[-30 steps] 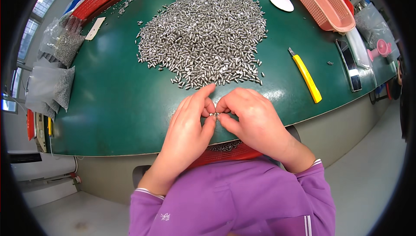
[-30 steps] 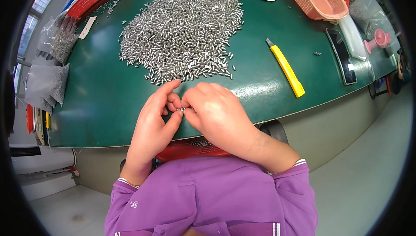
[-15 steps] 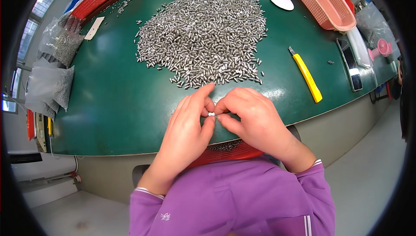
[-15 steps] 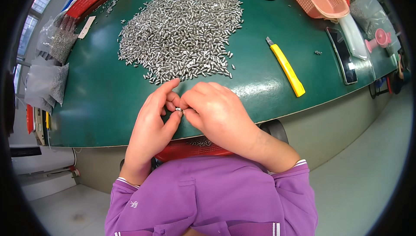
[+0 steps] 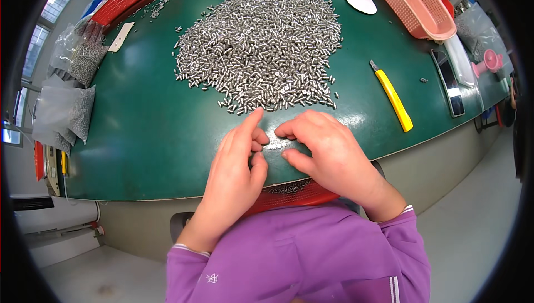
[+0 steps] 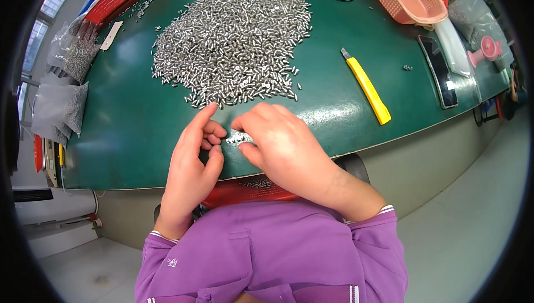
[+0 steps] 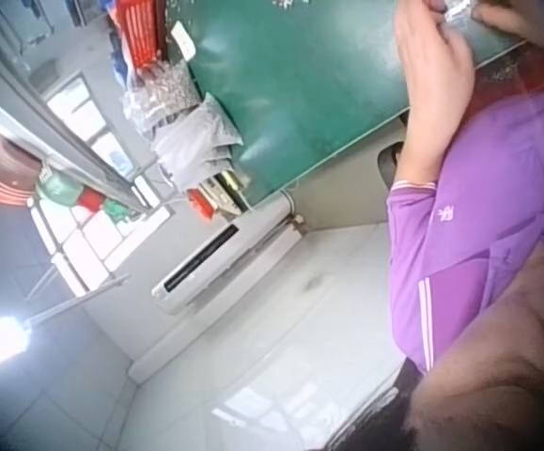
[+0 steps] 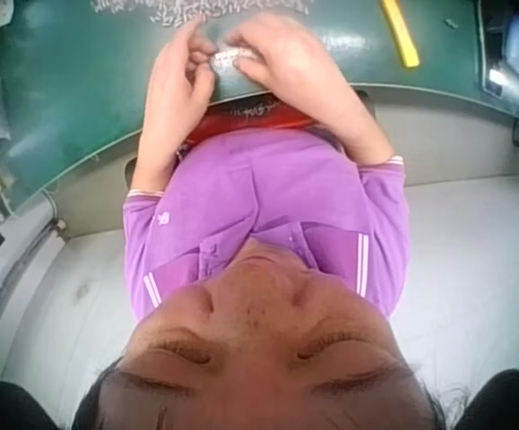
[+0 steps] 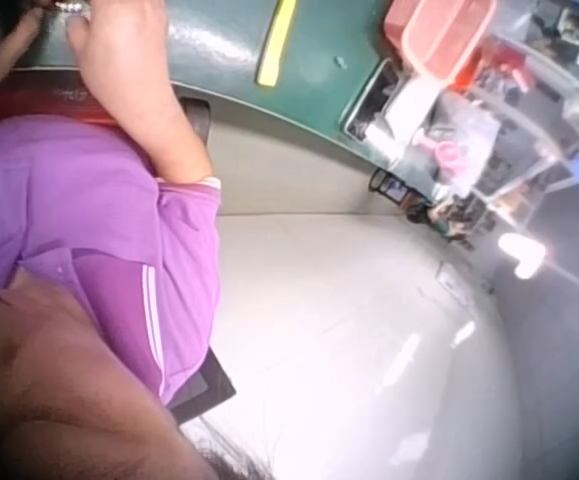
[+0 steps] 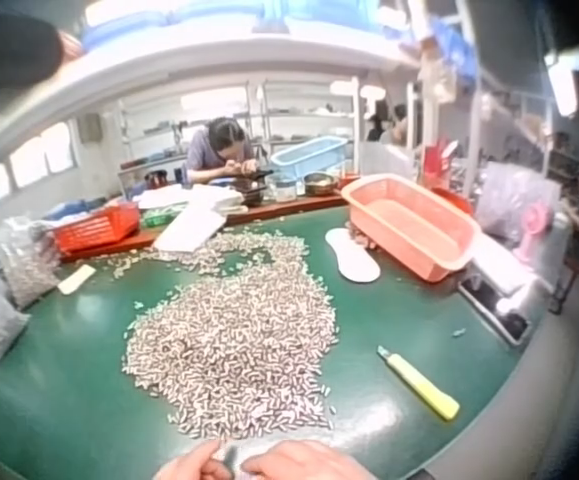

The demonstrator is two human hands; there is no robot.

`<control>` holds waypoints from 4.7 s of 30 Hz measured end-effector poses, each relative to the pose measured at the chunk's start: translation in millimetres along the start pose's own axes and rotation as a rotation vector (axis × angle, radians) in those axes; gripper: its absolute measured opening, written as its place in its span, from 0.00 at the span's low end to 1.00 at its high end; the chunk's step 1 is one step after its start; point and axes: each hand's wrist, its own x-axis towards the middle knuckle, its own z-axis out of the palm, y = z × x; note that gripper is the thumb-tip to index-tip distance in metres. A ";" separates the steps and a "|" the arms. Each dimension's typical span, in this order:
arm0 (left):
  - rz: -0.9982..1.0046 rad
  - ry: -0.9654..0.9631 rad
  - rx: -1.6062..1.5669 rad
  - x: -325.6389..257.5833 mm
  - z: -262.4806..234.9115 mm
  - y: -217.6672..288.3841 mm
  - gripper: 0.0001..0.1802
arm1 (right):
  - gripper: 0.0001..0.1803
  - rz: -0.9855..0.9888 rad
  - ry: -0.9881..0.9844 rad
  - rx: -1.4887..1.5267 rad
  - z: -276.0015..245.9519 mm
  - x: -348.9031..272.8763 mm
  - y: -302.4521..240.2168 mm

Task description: Picking and inspecting small metal pins from a pile on a workbench for assembly or quality control.

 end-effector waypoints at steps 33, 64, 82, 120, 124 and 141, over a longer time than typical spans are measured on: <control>0.038 0.148 0.110 24.3 14.5 -12.7 0.30 | 0.04 -0.070 0.106 -0.160 17.8 21.0 12.2; 0.081 0.101 0.015 8.3 14.2 -7.1 0.34 | 0.07 -0.073 0.098 -0.173 14.3 2.5 2.2; 0.116 0.066 0.033 7.7 12.5 -5.9 0.33 | 0.08 -0.057 0.110 -0.187 13.8 -5.0 -0.7; 0.005 0.040 0.006 -3.3 2.9 -2.8 0.35 | 0.11 -0.060 0.002 -0.028 7.3 -2.4 -1.7; 0.030 0.066 0.048 -3.7 4.2 -5.0 0.35 | 0.09 -0.054 0.012 -0.025 8.3 -1.3 -3.4; -0.005 0.065 -0.041 2.4 3.4 -1.3 0.33 | 0.07 0.000 0.051 -0.041 7.9 -0.8 -5.3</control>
